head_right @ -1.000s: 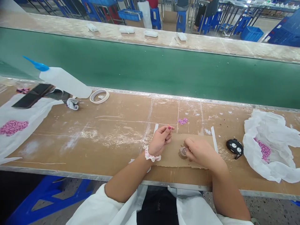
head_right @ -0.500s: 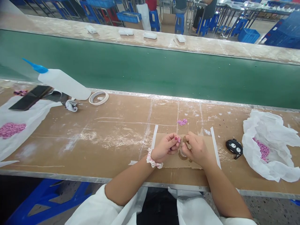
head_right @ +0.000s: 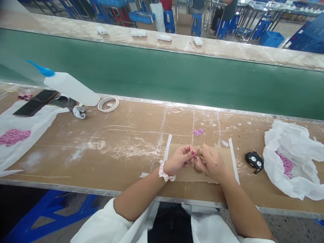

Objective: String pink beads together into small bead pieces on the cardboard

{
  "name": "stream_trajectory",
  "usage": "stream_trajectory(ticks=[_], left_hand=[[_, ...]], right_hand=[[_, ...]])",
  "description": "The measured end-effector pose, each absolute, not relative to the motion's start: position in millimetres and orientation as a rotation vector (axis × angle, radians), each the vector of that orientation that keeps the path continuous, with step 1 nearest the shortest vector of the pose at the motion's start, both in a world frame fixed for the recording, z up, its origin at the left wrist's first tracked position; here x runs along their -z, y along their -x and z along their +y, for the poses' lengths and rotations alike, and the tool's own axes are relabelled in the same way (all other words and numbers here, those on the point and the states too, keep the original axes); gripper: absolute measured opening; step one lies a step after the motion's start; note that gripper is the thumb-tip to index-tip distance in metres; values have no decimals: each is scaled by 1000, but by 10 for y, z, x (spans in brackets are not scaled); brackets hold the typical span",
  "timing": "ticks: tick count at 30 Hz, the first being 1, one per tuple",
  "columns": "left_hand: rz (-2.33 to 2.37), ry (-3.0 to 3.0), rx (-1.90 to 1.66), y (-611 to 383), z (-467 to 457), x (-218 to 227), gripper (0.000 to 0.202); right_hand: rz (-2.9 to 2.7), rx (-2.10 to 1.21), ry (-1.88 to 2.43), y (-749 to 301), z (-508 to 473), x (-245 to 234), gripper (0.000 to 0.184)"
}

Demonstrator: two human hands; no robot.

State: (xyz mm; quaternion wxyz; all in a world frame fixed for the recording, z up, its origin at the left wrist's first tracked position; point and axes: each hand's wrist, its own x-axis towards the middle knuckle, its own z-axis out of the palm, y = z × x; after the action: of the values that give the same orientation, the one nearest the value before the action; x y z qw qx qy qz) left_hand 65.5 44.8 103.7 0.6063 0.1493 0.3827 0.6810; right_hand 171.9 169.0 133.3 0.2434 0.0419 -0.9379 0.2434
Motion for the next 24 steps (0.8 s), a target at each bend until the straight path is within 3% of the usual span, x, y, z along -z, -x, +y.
stream_trajectory(ticks=[12, 24], left_hand=[[877, -290, -1559, -669, 458, -1006, 53], [769, -238, -1617, -652, 507, -953, 41]], right_hand=[[-2676, -685, -110, -1750, 1725, -1291, 14], [-2655, -604, -13, -1788, 1833, -1155, 6]])
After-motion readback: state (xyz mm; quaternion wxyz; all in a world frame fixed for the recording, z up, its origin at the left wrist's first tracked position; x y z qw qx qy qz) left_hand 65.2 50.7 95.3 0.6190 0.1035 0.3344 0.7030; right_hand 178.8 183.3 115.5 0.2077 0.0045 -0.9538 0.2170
